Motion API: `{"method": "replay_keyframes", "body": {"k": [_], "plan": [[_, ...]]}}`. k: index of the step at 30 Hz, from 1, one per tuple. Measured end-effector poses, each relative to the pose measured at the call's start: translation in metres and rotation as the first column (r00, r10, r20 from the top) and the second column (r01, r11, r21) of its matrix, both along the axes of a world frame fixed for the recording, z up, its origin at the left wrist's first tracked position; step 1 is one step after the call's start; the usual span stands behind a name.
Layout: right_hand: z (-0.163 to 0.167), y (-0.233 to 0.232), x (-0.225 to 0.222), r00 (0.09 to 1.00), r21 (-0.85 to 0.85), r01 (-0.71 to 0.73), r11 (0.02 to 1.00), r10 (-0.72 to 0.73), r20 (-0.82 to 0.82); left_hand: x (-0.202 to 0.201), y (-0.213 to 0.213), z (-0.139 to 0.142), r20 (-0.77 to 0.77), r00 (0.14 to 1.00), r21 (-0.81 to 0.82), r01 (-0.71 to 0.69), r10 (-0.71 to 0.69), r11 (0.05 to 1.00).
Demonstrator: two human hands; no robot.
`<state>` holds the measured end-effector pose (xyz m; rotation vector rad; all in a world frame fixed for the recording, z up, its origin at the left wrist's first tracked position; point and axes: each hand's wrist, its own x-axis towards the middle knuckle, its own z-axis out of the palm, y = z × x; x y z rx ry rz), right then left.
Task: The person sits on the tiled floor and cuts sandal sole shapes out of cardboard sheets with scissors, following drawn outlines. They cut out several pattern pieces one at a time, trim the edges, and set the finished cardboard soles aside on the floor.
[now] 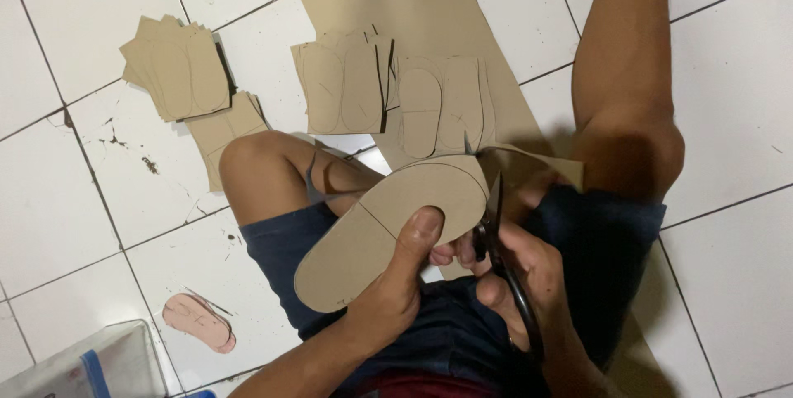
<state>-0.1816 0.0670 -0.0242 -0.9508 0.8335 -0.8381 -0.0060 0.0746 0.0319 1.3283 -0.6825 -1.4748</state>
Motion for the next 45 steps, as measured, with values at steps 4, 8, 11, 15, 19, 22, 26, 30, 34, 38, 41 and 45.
{"method": "replay_keyframes", "body": {"k": [4,8,11,15,19,22,26,30,34,38,41,45], "plan": [[0.000,0.006,-0.002,0.995,0.021,0.023,1.000,-0.021,-0.094,0.011,-0.004,0.000,0.078,0.997,-0.065,-0.013,0.018,0.998],[-0.001,0.008,-0.005,0.988,-0.032,0.009,0.999,-0.014,-0.153,0.024,-0.008,0.003,0.137,0.990,0.000,0.021,-0.021,1.000],[-0.007,0.004,-0.006,0.983,0.001,-0.036,0.999,0.036,-0.182,0.027,-0.009,0.010,0.168,0.982,0.044,0.084,-0.090,0.996],[-0.011,0.007,-0.007,0.998,-0.081,-0.012,0.997,0.007,-0.064,0.030,-0.011,0.013,0.210,0.966,0.047,0.145,-0.151,0.988],[-0.010,0.011,-0.009,0.988,-0.008,-0.018,1.000,0.016,-0.154,0.040,-0.016,0.010,0.185,0.971,0.042,0.145,-0.150,0.989],[-0.009,0.009,-0.011,0.983,-0.011,-0.044,0.999,0.041,-0.177,0.047,-0.017,0.011,0.210,0.950,0.051,0.225,-0.231,0.973],[-0.008,0.004,-0.013,0.984,-0.142,-0.112,0.983,0.090,-0.153,0.049,-0.020,0.016,0.241,0.921,0.053,0.302,-0.306,0.952],[-0.008,0.007,-0.015,0.972,-0.046,-0.100,0.994,0.088,-0.219,0.058,-0.028,0.019,0.191,0.929,0.011,0.319,-0.316,0.948],[-0.010,0.007,-0.015,0.961,-0.110,-0.146,0.983,0.115,-0.253,0.062,-0.030,0.023,0.290,0.867,0.114,0.390,-0.406,0.914],[-0.010,0.009,-0.013,0.991,0.027,-0.089,0.996,0.091,-0.103,0.065,-0.034,0.028,0.267,0.866,0.131,0.402,-0.422,0.906],[-0.009,0.009,-0.013,0.950,-0.015,-0.139,0.990,0.129,-0.285,0.066,-0.037,0.029,0.253,0.862,0.146,0.414,-0.439,0.898],[-0.008,0.006,-0.015,0.949,-0.118,-0.179,0.977,0.140,-0.283,0.067,-0.039,0.029,0.256,0.841,0.147,0.453,-0.476,0.879]]}}
